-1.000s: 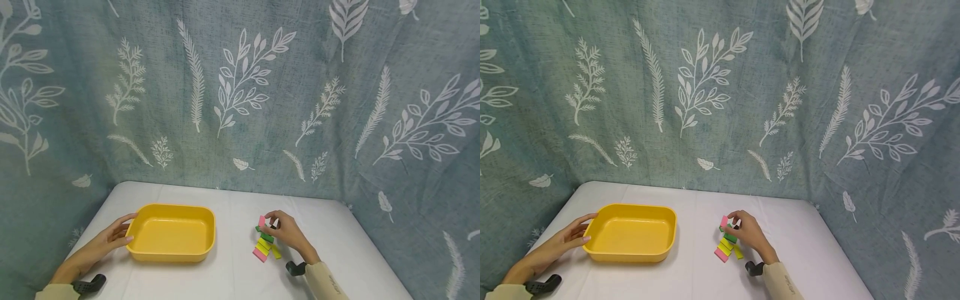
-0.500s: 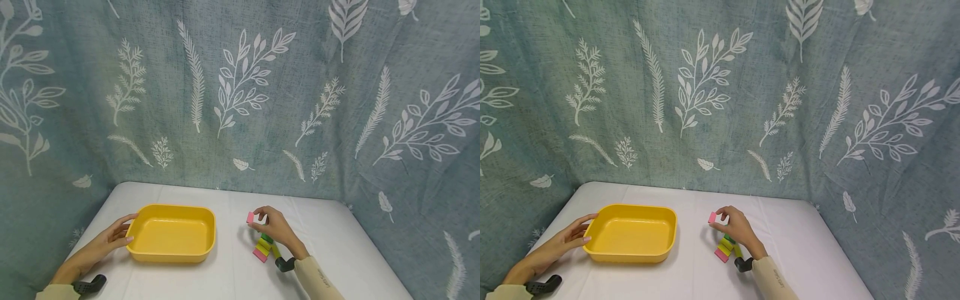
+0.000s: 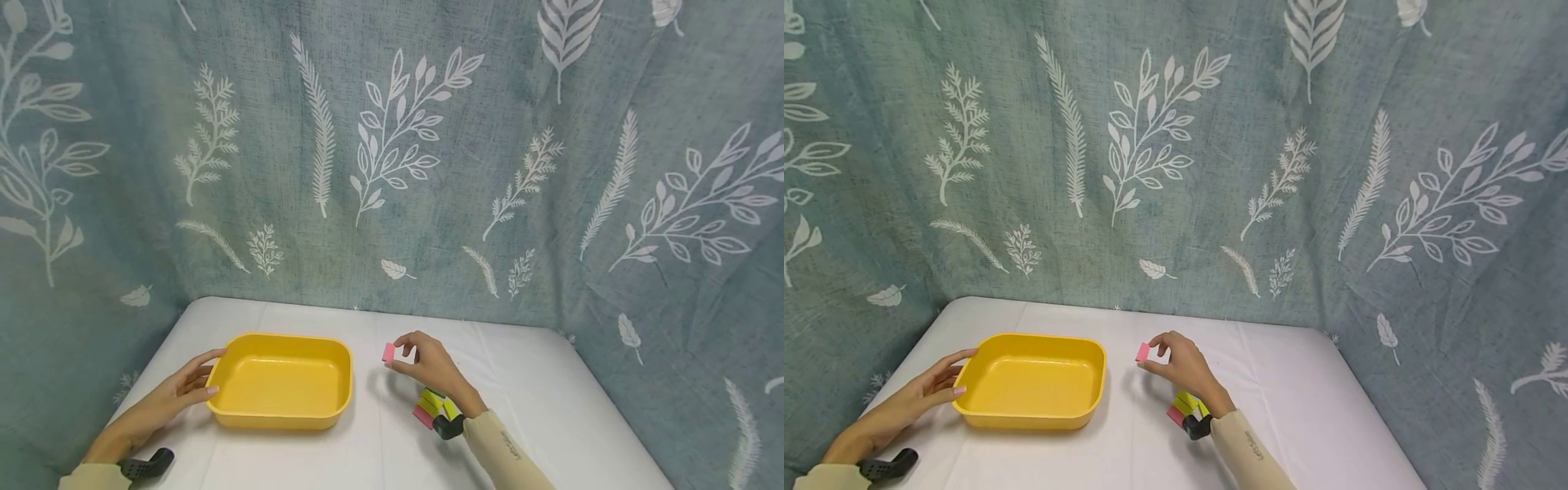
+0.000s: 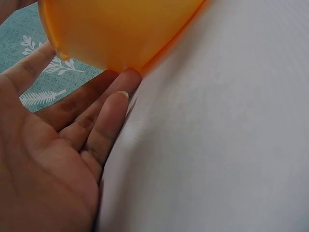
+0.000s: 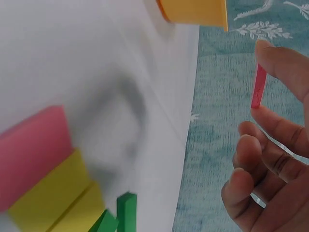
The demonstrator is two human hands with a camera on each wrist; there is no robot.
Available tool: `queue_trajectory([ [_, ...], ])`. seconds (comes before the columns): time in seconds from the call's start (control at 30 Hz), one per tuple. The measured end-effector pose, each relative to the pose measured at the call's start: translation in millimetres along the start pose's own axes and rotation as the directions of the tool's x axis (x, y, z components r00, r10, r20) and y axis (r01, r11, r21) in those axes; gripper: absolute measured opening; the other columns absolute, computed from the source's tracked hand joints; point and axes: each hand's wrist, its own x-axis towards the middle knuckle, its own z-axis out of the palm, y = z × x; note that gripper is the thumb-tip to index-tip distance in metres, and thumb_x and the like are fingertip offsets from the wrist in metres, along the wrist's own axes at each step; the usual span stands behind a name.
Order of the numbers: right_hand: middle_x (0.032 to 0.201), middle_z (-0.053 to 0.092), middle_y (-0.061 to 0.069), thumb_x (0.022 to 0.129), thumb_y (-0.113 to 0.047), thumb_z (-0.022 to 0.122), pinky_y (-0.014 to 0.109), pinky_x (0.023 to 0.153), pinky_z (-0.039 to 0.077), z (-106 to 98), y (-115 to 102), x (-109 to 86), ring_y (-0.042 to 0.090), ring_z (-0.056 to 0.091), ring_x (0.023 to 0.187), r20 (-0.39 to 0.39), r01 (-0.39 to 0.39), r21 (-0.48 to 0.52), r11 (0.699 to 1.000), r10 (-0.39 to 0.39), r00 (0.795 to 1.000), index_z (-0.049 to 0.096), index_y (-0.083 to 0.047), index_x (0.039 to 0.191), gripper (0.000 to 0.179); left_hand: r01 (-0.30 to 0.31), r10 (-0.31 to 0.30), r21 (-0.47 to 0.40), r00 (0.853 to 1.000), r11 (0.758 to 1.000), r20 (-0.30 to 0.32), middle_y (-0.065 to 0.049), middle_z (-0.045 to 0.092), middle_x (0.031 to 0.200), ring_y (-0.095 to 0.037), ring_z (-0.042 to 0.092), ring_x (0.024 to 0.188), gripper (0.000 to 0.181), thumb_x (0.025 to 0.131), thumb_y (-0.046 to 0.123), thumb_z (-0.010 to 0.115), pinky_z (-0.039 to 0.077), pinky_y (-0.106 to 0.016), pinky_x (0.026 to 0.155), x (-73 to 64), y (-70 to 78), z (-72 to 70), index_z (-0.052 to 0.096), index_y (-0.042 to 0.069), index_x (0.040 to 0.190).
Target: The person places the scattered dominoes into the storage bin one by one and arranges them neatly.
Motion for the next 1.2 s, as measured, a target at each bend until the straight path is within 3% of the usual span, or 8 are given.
queue_trajectory([
  [0.2, 0.097, 0.064, -0.001, 0.086, -0.056, 0.078, 0.027, 0.065, 0.051, 5.7, -13.7, 8.7, 0.013, 0.055, 0.073, 0.038, -0.007, 0.016, 1.000, 0.007, 0.999, 0.070, -0.025, 0.115, 0.044, -0.009, 0.009, 0.006, 1.000, 1.000, 0.000, -0.030, 0.028, 0.161, -0.053, 0.028, 0.145, 0.078, 0.102, 0.030, 0.065, 0.028, -0.075, 0.110, -1.5, -1.6, -0.8, 0.019, 0.020, 0.165],
  [0.43, 0.098, 0.066, 0.006, 0.087, -0.051, 0.079, 0.026, 0.063, 0.050, 15.1, -30.5, 23.2, 0.013, 0.053, 0.071, 0.059, 0.059, 0.001, 0.998, -0.059, 0.996, 0.070, -0.021, 0.116, 0.043, 0.000, 0.000, 0.010, 1.000, 1.000, -0.005, -0.030, 0.027, 0.161, -0.054, 0.027, 0.146, 0.079, 0.102, 0.031, 0.066, 0.027, -0.074, 0.111, -1.6, -0.1, 0.4, 0.020, 0.020, 0.164],
  [0.83, 0.096, 0.066, -0.001, 0.087, -0.056, 0.078, 0.024, 0.059, 0.048, 28.7, -58.0, 47.1, 0.011, 0.054, 0.069, 0.087, 0.119, -0.016, 0.993, -0.117, 0.989, 0.072, -0.020, 0.117, 0.047, 0.020, -0.020, 0.000, 1.000, 1.000, -0.002, -0.032, 0.023, 0.163, -0.055, 0.023, 0.147, 0.081, 0.101, 0.033, 0.067, 0.025, -0.074, 0.113, -0.8, 2.0, 2.4, 0.019, 0.019, 0.165],
  [1.2, 0.096, 0.068, 0.000, 0.086, -0.058, 0.077, 0.023, 0.063, 0.045, 41.4, -80.8, 65.3, 0.010, 0.054, 0.079, 0.133, 0.146, -0.054, 0.988, -0.137, 0.982, 0.073, -0.018, 0.119, 0.051, 0.018, -0.018, 0.020, 1.000, 1.000, -0.012, -0.030, 0.028, 0.161, -0.051, 0.034, 0.142, 0.079, 0.101, 0.035, 0.066, 0.035, -0.071, 0.108, 0.4, 1.1, 2.2, 0.020, 0.021, 0.164],
])
